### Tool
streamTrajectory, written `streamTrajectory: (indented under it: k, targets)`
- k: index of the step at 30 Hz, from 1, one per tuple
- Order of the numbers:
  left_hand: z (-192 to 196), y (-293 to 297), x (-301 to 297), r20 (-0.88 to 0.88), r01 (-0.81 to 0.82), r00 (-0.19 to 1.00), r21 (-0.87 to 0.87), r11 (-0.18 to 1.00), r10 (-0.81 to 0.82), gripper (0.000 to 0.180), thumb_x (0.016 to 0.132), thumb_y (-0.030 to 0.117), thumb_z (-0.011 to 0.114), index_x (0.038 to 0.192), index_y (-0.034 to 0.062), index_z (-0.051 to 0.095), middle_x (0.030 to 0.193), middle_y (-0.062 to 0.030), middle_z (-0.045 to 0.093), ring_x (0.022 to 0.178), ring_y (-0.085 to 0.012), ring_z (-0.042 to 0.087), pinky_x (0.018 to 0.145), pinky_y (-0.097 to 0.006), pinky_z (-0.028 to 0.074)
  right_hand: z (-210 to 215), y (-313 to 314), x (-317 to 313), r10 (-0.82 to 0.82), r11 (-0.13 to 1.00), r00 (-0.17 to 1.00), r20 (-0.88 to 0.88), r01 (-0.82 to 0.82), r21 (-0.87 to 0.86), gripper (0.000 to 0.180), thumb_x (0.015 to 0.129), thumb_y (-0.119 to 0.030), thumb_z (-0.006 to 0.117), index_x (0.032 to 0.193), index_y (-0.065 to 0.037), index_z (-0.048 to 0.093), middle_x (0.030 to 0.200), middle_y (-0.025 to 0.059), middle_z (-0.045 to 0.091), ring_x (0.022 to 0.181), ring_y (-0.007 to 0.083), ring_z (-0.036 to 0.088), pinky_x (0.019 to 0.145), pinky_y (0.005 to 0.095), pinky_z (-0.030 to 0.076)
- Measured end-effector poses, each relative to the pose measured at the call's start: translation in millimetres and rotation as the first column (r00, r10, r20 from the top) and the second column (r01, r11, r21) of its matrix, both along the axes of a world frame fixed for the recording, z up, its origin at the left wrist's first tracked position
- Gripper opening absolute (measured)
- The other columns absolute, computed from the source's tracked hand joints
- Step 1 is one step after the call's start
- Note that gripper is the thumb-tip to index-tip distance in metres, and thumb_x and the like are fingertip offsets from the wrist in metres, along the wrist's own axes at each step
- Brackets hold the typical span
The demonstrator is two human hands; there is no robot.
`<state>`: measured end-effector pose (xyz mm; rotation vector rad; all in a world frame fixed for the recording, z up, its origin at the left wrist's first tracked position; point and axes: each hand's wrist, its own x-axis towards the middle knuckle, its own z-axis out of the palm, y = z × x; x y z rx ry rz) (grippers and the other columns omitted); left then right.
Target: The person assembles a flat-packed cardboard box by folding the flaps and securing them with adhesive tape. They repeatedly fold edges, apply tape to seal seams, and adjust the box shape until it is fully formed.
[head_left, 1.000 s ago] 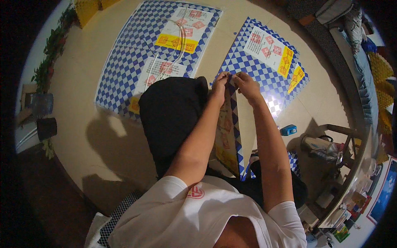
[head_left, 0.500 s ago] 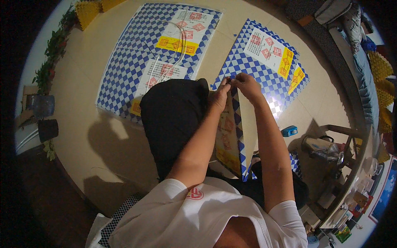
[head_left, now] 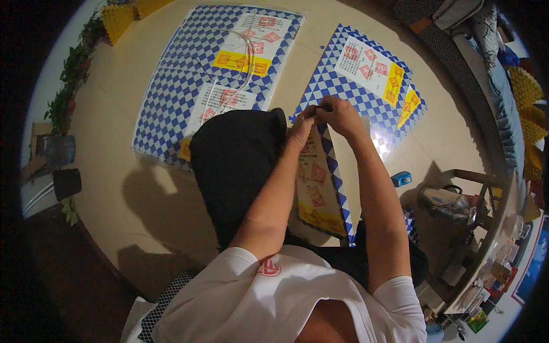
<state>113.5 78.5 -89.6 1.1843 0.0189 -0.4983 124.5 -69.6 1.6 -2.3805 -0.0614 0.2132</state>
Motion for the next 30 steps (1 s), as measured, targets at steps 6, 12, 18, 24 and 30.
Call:
streamTrajectory:
  k: [6, 12, 18, 24, 30]
  targets:
    - [15, 1, 10, -0.119, 0.082, 0.989, -0.038, 0.996, -0.086, 0.044, 0.084, 0.008, 0.052, 0.127, 0.0036, 0.062, 0.116, -0.0078, 0.067, 0.104, -0.0184, 0.064, 0.094, -0.032, 0.049, 13, -10, -4, 0.078, 0.997, 0.997, -0.012, -0.078, -0.023, 0.024, 0.079, -0.027, 0.072, 0.094, -0.009, 0.068, 0.092, 0.0111, 0.071, 0.086, 0.0317, 0.069, 0.074, 0.0408, 0.054]
    - [28, -5, 10, -0.21, 0.191, 0.963, 0.077, 0.979, -0.171, 0.038, 0.087, 0.011, 0.063, 0.124, 0.0024, 0.065, 0.115, -0.01, 0.068, 0.102, -0.0186, 0.064, 0.091, -0.032, 0.05, 28, -12, -5, 0.199, 0.976, 0.98, 0.033, -0.194, -0.1, 0.024, 0.079, -0.026, 0.074, 0.094, -0.008, 0.069, 0.097, 0.0112, 0.068, 0.088, 0.0318, 0.069, 0.075, 0.0401, 0.054]
    - [27, -9, 5, -0.113, 0.114, 0.987, 0.01, 0.993, -0.112, 0.035, 0.089, 0.009, 0.066, 0.123, 0.0021, 0.066, 0.114, -0.0094, 0.069, 0.102, -0.0186, 0.064, 0.093, -0.032, 0.05, 31, -10, -2, 0.22, 0.956, 0.975, -0.001, -0.216, -0.196, 0.022, 0.082, -0.02, 0.071, 0.098, -0.005, 0.07, 0.099, 0.0122, 0.068, 0.09, 0.0307, 0.069, 0.077, 0.0377, 0.055]
    - [33, -12, 4, -0.172, 0.066, 0.983, 0.003, 0.998, -0.064, 0.033, 0.087, 0.006, 0.064, 0.119, -0.0012, 0.067, 0.112, -0.0101, 0.07, 0.101, -0.0177, 0.066, 0.092, -0.031, 0.052, 23, -9, -2, 0.09, 0.974, 0.996, -0.017, -0.092, -0.207, 0.026, 0.081, -0.027, 0.071, 0.095, -0.005, 0.072, 0.094, 0.0138, 0.071, 0.086, 0.0317, 0.07, 0.075, 0.0396, 0.055]
    - [22, -6, 8, -0.17, 0.07, 0.983, 0.028, 0.997, -0.064, 0.033, 0.086, 0.005, 0.053, 0.116, -0.002, 0.065, 0.107, -0.0103, 0.071, 0.099, -0.018, 0.068, 0.091, -0.032, 0.053, 10, -5, 1, -0.112, 0.994, 0.978, -0.174, 0.11, -0.021, 0.027, 0.08, -0.03, 0.072, 0.092, -0.006, 0.074, 0.082, 0.0157, 0.072, 0.078, 0.0292, 0.071, 0.072, 0.0377, 0.055]
